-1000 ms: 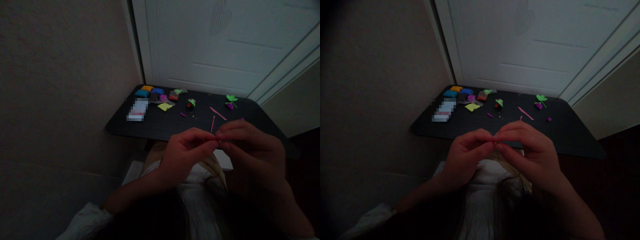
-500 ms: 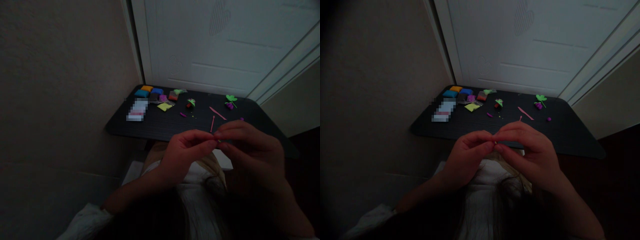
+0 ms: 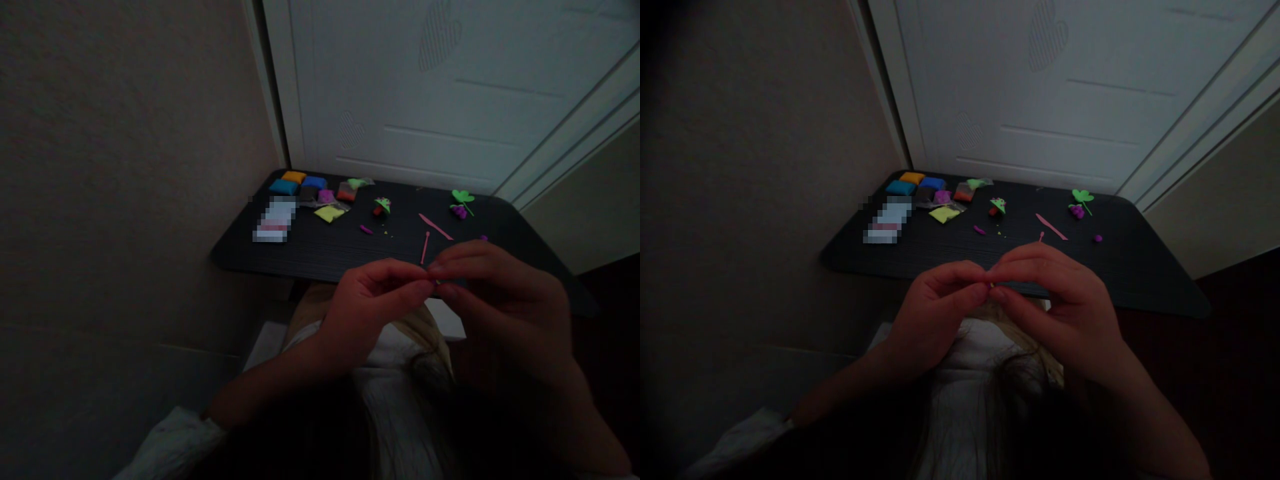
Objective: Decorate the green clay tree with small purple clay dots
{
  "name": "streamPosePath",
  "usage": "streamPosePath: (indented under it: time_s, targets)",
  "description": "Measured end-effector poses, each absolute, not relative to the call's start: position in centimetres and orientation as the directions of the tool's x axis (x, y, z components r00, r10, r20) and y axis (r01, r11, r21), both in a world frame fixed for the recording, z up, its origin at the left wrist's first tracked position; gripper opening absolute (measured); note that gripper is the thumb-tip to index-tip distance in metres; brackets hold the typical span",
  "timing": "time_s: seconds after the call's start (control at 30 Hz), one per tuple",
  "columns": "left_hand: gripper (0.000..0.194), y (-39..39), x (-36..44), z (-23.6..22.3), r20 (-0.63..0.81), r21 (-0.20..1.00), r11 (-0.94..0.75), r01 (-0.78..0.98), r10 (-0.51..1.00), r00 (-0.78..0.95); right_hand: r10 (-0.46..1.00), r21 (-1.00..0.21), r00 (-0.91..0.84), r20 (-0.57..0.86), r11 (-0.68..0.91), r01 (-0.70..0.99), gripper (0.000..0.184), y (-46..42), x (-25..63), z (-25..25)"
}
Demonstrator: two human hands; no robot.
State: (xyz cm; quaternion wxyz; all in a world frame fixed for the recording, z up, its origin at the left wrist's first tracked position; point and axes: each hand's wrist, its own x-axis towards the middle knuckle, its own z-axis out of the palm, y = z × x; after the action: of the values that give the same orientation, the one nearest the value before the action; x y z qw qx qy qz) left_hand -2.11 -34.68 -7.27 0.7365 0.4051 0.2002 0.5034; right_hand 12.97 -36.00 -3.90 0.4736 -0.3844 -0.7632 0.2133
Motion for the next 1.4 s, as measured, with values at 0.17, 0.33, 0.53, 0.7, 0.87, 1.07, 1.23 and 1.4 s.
streamPosePath:
  time_s: [0.17, 0.33, 0.53, 0.7, 0.87, 1.07, 1.23, 1.4]
  targets:
    - [0.010, -34.7, -2.1, -7.4, 0.113, 0.806, 0.158, -0.571, 0.905, 0.409, 0.790, -0.684, -0.266, 0.553, 0.612, 0.396, 0.023, -36.0, 13.1, -3.8]
    - [0.011, -34.6, -2.1, -7.6, 0.089, 0.784, 0.200, -0.588, 0.901, 0.425, 0.789, -0.689, -0.301, 0.536, 0.614, 0.384, 0.026, -35.9, 13.2, -3.8]
    - [0.010, -34.6, -2.0, -7.7, 0.087, 0.767, 0.215, -0.604, 0.898, 0.430, 0.796, -0.707, -0.293, 0.530, 0.606, 0.366, 0.026, -35.8, 13.1, -3.9]
    - [0.008, -34.6, -1.9, -7.5, 0.070, 0.761, 0.236, -0.605, 0.897, 0.437, 0.799, -0.727, -0.262, 0.542, 0.602, 0.331, 0.026, -36.0, 13.3, -3.7]
    - [0.007, -34.4, -1.9, -7.4, 0.044, 0.763, 0.231, -0.604, 0.913, 0.405, 0.835, -0.756, -0.031, 0.550, 0.513, 0.406, 0.017, -33.2, 16.0, -5.1]
    - [0.007, -34.2, -2.0, -7.4, 0.081, 0.754, 0.193, -0.627, 0.921, 0.381, 0.879, -0.476, -0.014, 0.477, 0.272, 0.836, 0.027, -26.3, 21.9, -11.4]
    - [0.008, -34.2, -2.1, -7.4, 0.061, 0.749, 0.217, -0.626, 0.918, 0.392, 0.933, -0.272, -0.205, 0.294, 0.287, 0.918, 0.029, -24.2, 23.3, -14.9]
    - [0.006, -34.2, -2.0, -7.3, 0.053, 0.764, 0.213, -0.609, 0.920, 0.389, 0.919, -0.186, -0.324, 0.226, 0.367, 0.911, 0.028, -23.8, 22.8, -14.2]
